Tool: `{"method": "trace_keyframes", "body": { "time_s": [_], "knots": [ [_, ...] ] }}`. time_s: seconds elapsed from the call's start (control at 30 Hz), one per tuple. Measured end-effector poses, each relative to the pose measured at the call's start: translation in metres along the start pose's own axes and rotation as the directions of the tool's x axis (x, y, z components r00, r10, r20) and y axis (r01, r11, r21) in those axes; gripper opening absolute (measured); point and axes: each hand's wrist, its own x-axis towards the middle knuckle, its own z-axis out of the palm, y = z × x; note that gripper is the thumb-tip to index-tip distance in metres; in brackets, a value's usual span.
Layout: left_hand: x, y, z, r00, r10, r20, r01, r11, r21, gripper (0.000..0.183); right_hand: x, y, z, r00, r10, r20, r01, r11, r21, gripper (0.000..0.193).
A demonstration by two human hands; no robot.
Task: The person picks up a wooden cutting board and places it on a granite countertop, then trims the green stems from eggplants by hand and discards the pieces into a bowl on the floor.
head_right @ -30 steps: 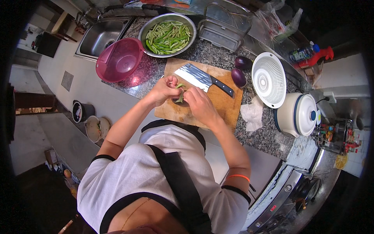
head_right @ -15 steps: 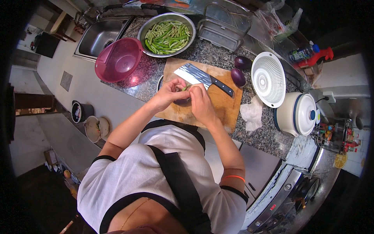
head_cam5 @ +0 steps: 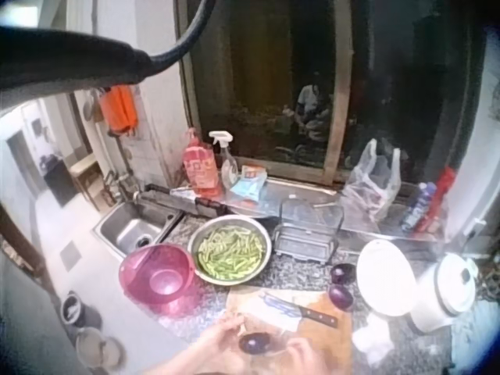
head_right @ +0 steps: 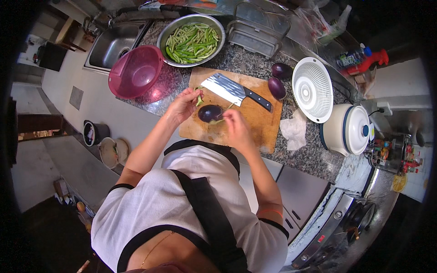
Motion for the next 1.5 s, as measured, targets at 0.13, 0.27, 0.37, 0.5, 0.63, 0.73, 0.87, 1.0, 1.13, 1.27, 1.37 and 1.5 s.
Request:
{"method": "trace_keyframes", "body": {
  "time_s": [0.13, 0.27, 0.37, 0.5, 0.63, 0.73, 0.87, 1.0, 1.13, 1.27, 1.37, 1.5],
  "knots": [
    [-0.006, 0.007, -0.003, 0.994, -0.078, -0.073, 0.075, 0.996, -0.045, 0.010, -0.005, 0.076, -0.015, 0.942, 0.334, 0.030, -0.334, 0.922, 0.196, 0.013],
    [-0.006, 0.000, -0.003, 0.968, -0.190, -0.163, 0.165, 0.974, -0.156, 0.008, 0.000, 0.118, -0.009, 0.979, 0.201, -0.031, -0.203, 0.969, -0.143, 0.014],
    [-0.006, -0.007, -0.005, 0.971, -0.119, -0.208, 0.136, 0.988, 0.069, 0.013, 0.013, 0.111, 0.003, 0.984, 0.180, 0.001, -0.177, 0.964, -0.197, 0.019],
    [0.001, -0.021, -0.014, 0.993, 0.032, -0.114, 0.035, 0.841, 0.540, 0.018, 0.024, 0.105, 0.014, 0.989, -0.002, 0.148, 0.071, 0.882, -0.465, 0.028],
    [0.003, -0.007, -0.021, 0.995, 0.081, -0.062, -0.025, 0.786, 0.618, 0.017, 0.028, 0.119, 0.018, 0.968, 0.021, 0.248, 0.092, 0.895, -0.436, 0.033],
    [0.010, 0.023, -0.049, 0.965, 0.262, -0.022, -0.165, 0.670, 0.724, 0.018, 0.030, 0.123, 0.013, 0.961, 0.049, 0.271, 0.075, 0.901, -0.428, 0.034],
    [0.020, 0.093, -0.107, 0.737, 0.673, 0.061, -0.304, 0.250, 0.919, 0.023, 0.030, 0.127, 0.016, 0.968, 0.014, 0.252, 0.091, 0.911, -0.402, 0.024],
    [0.019, 0.130, -0.133, 0.683, 0.724, 0.096, -0.106, -0.032, 0.994, 0.045, 0.021, 0.151, 0.019, 0.970, 0.044, 0.240, 0.062, 0.906, -0.419, 0.014],
    [0.028, 0.108, -0.121, 0.702, 0.662, 0.262, -0.226, -0.142, 0.964, 0.038, 0.015, 0.123, 0.018, 0.985, 0.041, 0.168, 0.050, 0.863, -0.503, 0.013],
    [0.043, 0.094, -0.108, 0.655, 0.742, 0.144, -0.166, -0.044, 0.985, 0.037, 0.011, 0.123, 0.020, 0.969, 0.150, 0.198, -0.008, 0.814, -0.581, 0.016],
    [0.060, 0.119, -0.152, 0.573, 0.818, 0.049, -0.098, 0.009, 0.995, 0.041, 0.000, 0.141, 0.030, 0.982, 0.120, 0.146, 0.001, 0.769, -0.640, 0.016],
    [0.049, 0.147, -0.167, 0.583, 0.811, -0.042, 0.031, 0.029, 0.999, 0.049, -0.009, 0.139, 0.011, 0.897, 0.407, 0.174, -0.336, 0.881, -0.333, 0.012]
  ]
}}
